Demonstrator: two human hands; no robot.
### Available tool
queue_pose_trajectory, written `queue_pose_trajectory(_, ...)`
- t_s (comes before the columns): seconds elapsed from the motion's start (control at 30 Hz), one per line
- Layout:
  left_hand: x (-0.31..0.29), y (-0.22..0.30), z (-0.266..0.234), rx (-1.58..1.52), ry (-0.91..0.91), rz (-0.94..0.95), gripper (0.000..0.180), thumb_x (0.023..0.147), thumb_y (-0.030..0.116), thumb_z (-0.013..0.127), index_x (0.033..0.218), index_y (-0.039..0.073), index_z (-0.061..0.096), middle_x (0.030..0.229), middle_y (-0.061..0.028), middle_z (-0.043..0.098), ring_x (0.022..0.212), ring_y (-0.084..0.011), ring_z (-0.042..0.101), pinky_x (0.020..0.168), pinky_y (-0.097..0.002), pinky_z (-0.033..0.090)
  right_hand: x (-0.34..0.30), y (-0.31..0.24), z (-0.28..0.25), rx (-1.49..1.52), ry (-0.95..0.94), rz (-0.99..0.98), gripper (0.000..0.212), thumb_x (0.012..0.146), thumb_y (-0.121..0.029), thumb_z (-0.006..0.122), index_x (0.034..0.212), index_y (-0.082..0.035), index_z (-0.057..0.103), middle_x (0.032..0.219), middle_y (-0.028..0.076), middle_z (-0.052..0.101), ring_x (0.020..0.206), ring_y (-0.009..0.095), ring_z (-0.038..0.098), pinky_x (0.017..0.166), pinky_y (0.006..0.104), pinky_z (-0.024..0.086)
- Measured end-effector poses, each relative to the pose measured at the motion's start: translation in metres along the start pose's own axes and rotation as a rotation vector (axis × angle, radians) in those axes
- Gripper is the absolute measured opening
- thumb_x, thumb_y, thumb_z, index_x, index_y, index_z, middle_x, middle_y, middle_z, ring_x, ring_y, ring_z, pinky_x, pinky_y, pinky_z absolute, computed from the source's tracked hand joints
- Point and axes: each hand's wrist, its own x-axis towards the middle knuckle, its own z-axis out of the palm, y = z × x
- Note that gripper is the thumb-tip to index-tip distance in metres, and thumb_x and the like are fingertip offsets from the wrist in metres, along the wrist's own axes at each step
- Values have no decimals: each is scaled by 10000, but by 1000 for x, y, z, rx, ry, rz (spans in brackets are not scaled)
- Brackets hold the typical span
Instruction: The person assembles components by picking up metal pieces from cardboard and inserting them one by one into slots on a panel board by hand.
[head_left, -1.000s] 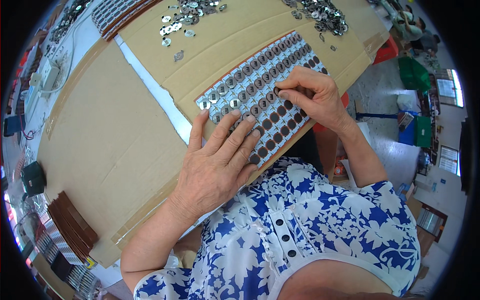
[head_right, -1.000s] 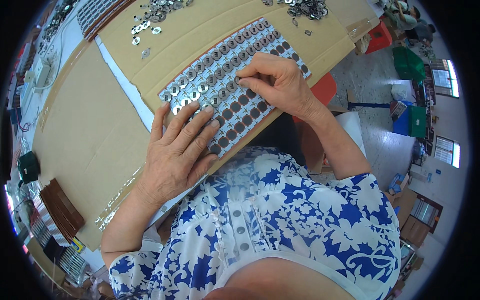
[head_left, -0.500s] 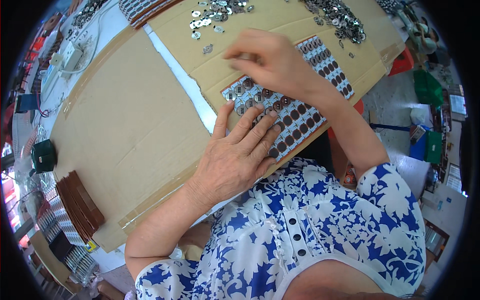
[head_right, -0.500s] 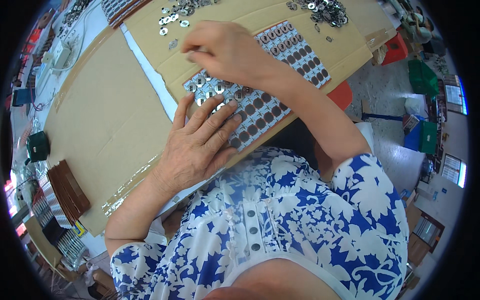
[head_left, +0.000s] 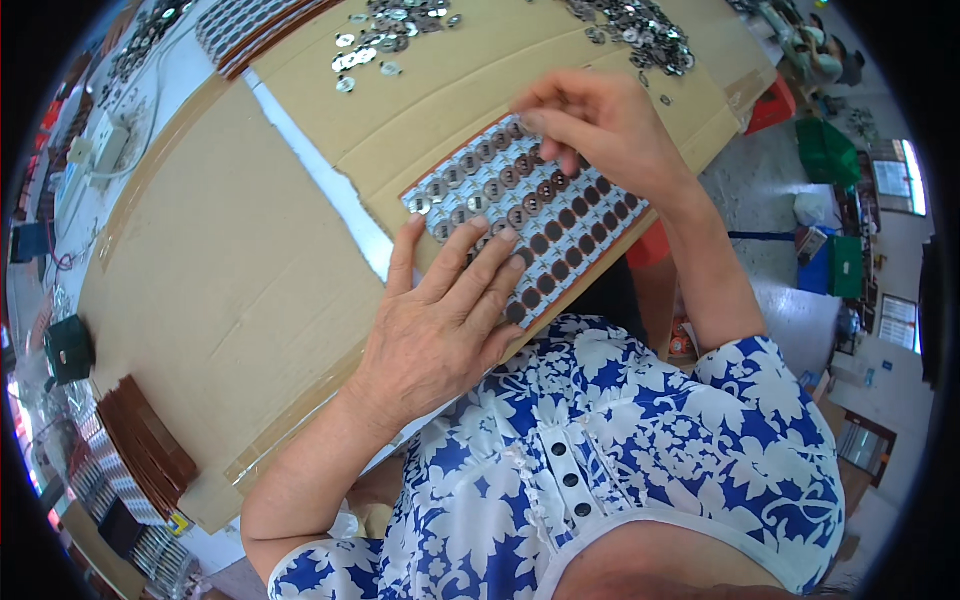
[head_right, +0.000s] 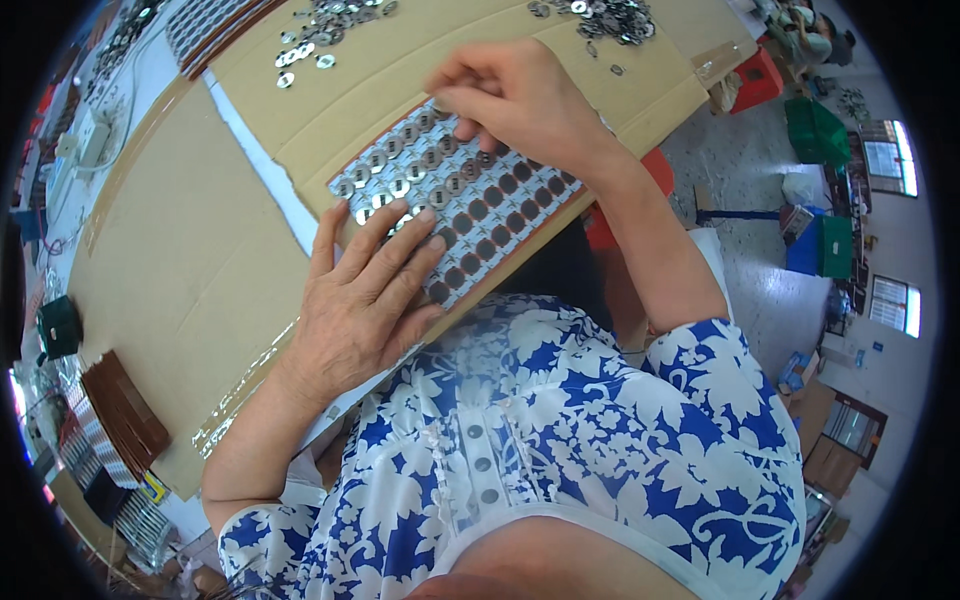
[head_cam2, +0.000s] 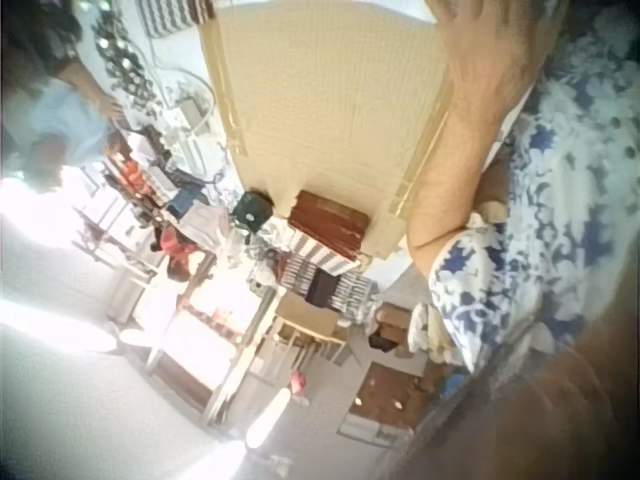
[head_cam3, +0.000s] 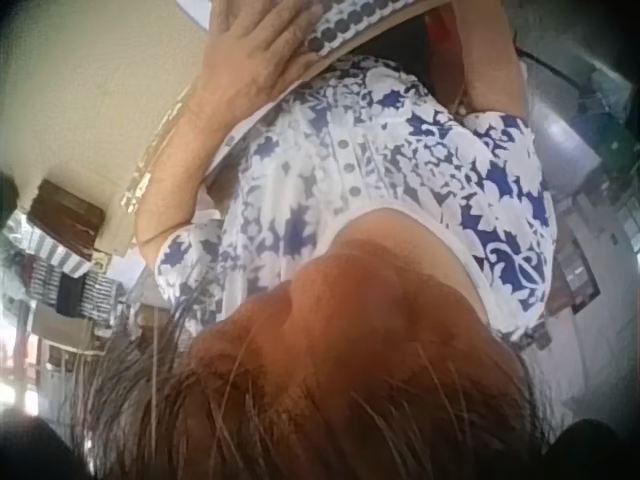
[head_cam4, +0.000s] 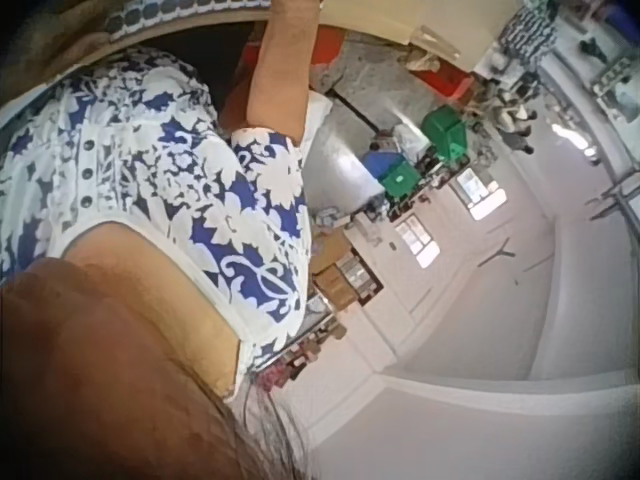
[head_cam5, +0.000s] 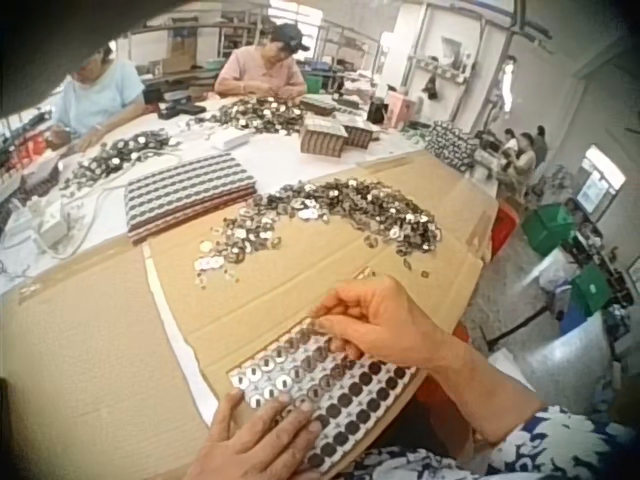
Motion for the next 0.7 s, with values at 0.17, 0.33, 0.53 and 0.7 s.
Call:
queue_pose_trajectory(0.17,1,0,-5,51,47,1,642,867,349,872,1400,22,725,1553,-98,651,1496,-327,568,1294,-742,268,-43,27,-19,-58,16,53,104,1025,-60,770,1102,4,799,864,5,750,797,65,694,684,251,555)
queue_pose_trajectory(0.33,2,2,-3,95,61,-9,659,895,467,880,1392,57,743,1508,-110,705,1445,-365,625,1310,-696,264,-53,30,-16,-168,76,-125,65,1023,1,767,1086,-10,779,911,-26,715,794,30,621,712,217,501)
queue_pose_trajectory(0.53,-1,4,-4,115,57,4,649,887,443,879,1360,17,752,1489,-136,702,1421,-383,631,1295,-703,285,-58,34,-7,-195,130,-160,93,994,10,797,1080,-11,771,889,-3,721,754,44,630,647,234,506)
queue_pose_trajectory(0.7,3,7,-12,123,14,-11,699,864,453,877,1355,-24,739,1480,-172,686,1415,-392,625,1287,-720,283,-57,32,4,-237,190,-218,105,953,-50,828,993,-15,737,870,89,763,774,194,766,717,333,599)
